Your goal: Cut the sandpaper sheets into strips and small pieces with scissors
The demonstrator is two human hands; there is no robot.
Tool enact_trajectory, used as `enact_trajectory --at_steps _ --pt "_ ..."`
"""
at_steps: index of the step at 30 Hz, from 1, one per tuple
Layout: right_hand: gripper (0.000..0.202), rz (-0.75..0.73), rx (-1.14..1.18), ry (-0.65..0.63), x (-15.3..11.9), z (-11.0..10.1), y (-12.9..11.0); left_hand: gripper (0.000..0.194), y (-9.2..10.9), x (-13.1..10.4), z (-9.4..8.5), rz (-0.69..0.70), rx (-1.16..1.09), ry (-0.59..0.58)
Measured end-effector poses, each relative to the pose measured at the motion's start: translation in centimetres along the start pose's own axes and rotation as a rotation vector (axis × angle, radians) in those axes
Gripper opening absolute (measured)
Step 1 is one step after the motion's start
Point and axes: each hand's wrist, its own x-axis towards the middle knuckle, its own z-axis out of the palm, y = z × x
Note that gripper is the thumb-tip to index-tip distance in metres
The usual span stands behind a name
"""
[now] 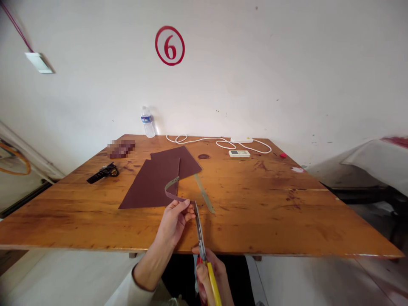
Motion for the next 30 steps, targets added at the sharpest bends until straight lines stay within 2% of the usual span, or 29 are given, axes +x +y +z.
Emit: enact_trajectory --at_steps 5,11,21,24,27,30 --pt "0.067 0.047 -0.026 -0.031 0.0 0.1 -0.6 0.031 0.0 0.1 -0.1 -0.006 0.011 0.002" --pt "0.069 -0.03 -0.066 -0.033 -0.5 0.3 -0.5 0.031 0.0 0.1 -0.1 -0.006 0.001 0.009" --pt "0.066 0.001 -0.017 -0.218 -0.2 -1.1 -0.4 0.029 -0.1 0.1 -0.4 0.008 0.009 0.01" --pt "0.063 -0.008 -0.083 -0.176 -0.9 -0.9 -0.8 0.027 0.0 0.2 -0.5 0.013 0.032 -0.002" --pt "0.059 -0.025 -0.122 -0.049 -1.8 -0.5 -1.0 0.026 0.3 0.3 -0.5 0.031 0.057 -0.004" --pt "0.07 0.018 -0.139 0.021 -1.7 -0.6 -0.6 0.025 0.7 0.3 -0.5 0.035 0.092 -0.015"
